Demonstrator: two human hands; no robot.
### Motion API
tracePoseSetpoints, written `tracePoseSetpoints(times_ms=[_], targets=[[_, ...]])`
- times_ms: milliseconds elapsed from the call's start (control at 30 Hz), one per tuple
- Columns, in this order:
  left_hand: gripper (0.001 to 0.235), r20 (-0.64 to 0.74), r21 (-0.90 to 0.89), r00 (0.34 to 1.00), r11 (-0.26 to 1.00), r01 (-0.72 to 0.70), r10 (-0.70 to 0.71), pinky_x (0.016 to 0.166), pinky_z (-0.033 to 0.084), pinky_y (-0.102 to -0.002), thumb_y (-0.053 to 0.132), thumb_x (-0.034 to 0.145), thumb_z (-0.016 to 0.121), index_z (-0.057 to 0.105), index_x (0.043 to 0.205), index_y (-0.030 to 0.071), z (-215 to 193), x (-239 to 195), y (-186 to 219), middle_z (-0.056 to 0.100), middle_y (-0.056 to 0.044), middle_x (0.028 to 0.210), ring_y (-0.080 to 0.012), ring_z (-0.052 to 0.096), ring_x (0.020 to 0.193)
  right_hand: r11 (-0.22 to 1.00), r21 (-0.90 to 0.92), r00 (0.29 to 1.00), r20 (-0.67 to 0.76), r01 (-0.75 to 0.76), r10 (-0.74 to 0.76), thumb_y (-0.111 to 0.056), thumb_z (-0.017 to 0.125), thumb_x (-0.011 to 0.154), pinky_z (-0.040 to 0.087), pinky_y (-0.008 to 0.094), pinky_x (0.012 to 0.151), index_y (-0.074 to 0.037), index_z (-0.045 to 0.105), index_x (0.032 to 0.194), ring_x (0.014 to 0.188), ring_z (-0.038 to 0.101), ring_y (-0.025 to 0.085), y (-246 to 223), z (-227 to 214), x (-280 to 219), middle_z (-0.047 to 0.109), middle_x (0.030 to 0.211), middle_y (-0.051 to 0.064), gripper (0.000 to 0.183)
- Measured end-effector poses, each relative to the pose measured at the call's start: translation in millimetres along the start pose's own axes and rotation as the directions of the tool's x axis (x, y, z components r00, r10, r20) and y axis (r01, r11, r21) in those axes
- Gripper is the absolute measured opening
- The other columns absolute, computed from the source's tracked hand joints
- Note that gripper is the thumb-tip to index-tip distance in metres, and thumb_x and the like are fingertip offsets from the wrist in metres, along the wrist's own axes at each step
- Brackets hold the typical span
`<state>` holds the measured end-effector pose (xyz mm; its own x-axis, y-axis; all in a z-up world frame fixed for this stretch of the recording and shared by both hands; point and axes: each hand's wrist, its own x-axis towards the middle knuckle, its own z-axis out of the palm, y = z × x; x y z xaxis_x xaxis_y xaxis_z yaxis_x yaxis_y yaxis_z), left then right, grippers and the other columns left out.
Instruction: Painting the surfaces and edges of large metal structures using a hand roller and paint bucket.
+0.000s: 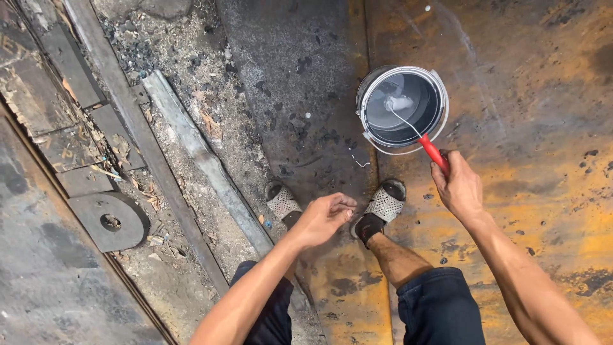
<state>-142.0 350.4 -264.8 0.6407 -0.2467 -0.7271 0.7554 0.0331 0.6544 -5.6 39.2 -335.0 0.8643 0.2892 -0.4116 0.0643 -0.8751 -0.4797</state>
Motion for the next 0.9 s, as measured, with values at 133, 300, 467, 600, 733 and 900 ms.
tracePoseSetpoints(times_ms=[133,300,467,600,733,900], targets=[[0.028,-0.029,0.147,0.999,0.989,-0.030,0.034,0.092,0.057,-0.032,0.011,0.099,0.064,0.063,0.125,-0.001,-15,-38,63,0.074,-0.011,0.117,-0.0171,0.071,0.109,0.997,-0.008,0.997,0.025,-0.076,0.077,-0.027,0.068,0.101,0.053,0.052,0.079,-0.004,0.055,0.123,0.091,0.068,0.043,7,5,-3,0.070,0.102,0.022,0.034],[0.028,-0.019,0.358,0.995,0.930,-0.085,0.098,0.086,0.060,-0.037,0.016,0.097,0.063,0.061,0.122,0.002,-58,-29,66,0.076,-0.014,0.112,-0.0255,0.076,0.103,0.983,0.121,0.990,0.007,-0.139,0.139,-0.030,0.076,0.089,0.055,0.048,0.077,-0.003,0.054,0.123,0.086,0.070,0.039,8,-2,4,0.071,0.093,0.021,0.049],[0.027,-0.030,0.711,0.974,0.690,-0.136,0.223,0.080,0.056,-0.045,0.019,0.095,0.066,0.061,0.115,0.002,-105,-13,61,0.075,-0.019,0.103,-0.0374,0.072,0.098,0.977,0.084,0.980,-0.010,-0.197,0.198,-0.033,0.072,0.093,0.055,0.044,0.075,-0.004,0.059,0.120,0.085,0.071,0.035,23,10,-6,0.074,0.094,0.019,0.042],[0.025,-0.173,0.860,0.857,0.498,-0.109,0.486,0.074,0.053,-0.047,0.019,0.094,0.066,0.062,0.113,0.003,-125,-26,66,0.074,-0.019,0.094,-0.0402,0.070,0.091,0.933,0.128,0.942,0.030,-0.335,0.334,-0.038,0.058,0.103,0.057,0.039,0.075,-0.004,0.070,0.108,0.080,0.071,0.023,43,37,-5,0.076,0.095,0.010,0.036],[0.021,-0.188,0.781,0.694,0.534,-0.323,0.695,0.071,0.057,-0.039,0.014,0.094,0.066,0.068,0.113,0.004,-120,-46,77,0.076,-0.016,0.098,-0.0309,0.074,0.085,0.920,0.288,0.955,-0.050,-0.267,0.293,-0.036,0.053,0.104,0.055,0.036,0.071,0.000,0.072,0.110,0.073,0.068,0.023,105,83,16,0.074,0.092,0.010,0.041],[0.017,0.294,-0.089,0.410,0.452,-0.887,0.863,0.117,0.048,-0.027,0.003,0.117,0.051,0.061,0.130,0.004,-66,-111,87,0.045,-0.004,0.160,-0.0137,0.055,0.130,0.463,0.843,0.938,0.129,-0.274,0.321,-0.028,0.050,0.110,0.033,0.033,0.051,0.011,0.066,0.118,0.057,0.039,0.019,137,120,7,0.048,0.073,0.009,0.043]])
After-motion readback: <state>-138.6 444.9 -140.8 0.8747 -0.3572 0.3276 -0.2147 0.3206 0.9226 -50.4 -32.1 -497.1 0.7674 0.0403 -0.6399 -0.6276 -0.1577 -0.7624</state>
